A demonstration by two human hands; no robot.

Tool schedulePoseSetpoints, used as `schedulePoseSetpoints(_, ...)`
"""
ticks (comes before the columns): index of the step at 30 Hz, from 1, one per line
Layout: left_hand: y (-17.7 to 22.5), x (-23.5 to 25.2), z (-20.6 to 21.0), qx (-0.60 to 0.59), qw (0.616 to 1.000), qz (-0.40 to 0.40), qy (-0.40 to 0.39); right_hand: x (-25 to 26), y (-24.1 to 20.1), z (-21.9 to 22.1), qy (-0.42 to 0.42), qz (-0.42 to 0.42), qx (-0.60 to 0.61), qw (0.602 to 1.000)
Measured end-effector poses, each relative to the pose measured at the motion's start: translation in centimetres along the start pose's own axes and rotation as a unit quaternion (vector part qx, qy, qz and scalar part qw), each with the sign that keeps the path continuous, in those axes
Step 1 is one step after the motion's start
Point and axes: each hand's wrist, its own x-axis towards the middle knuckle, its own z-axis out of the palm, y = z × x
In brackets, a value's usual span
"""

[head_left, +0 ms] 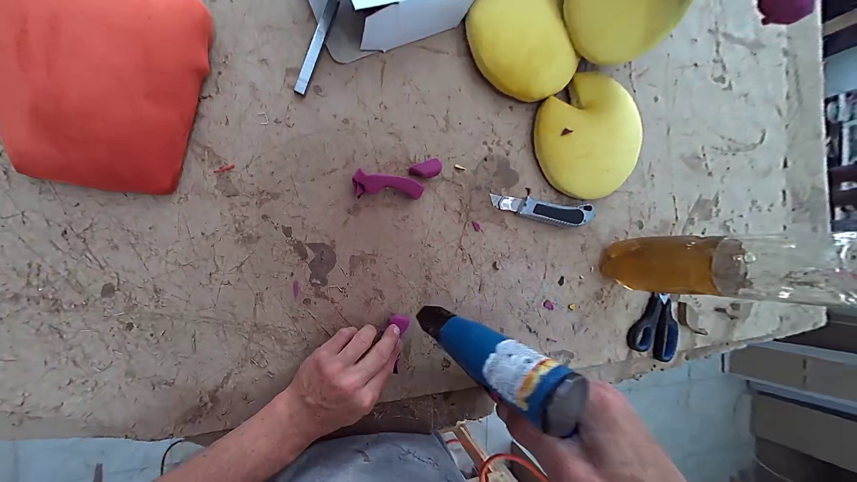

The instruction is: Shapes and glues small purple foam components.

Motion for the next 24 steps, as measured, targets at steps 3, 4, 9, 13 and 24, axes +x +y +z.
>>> schedulePoseSetpoints(3,0.0,0.0,0.0,-0.001,1.000,-0.005,0.003,1.5,-0.7,0.5,0.002,-0.045,-0.049,0.998)
schedulePoseSetpoints(4,0.0,0.0,0.0,-0.001,1.000,-0.006,0.002,1.7,-0.7,0.6,0.002,-0.051,-0.059,0.997)
schedulePoseSetpoints(9,0.0,0.0,0.0,-0.008,1.000,-0.020,0.008,2.0,-0.6,0.8,-0.016,-0.055,-0.070,0.996)
schedulePoseSetpoints(13,0.2,-0.2,-0.2,-0.013,0.997,-0.073,0.004,1.9,-0.6,0.8,-0.025,-0.055,-0.069,0.996)
schedulePoseSetpoints(24,2.1,-0.7,0.2,0.018,0.989,-0.145,-0.010,2.1,-0.7,0.5,-0.045,-0.062,-0.064,0.995)
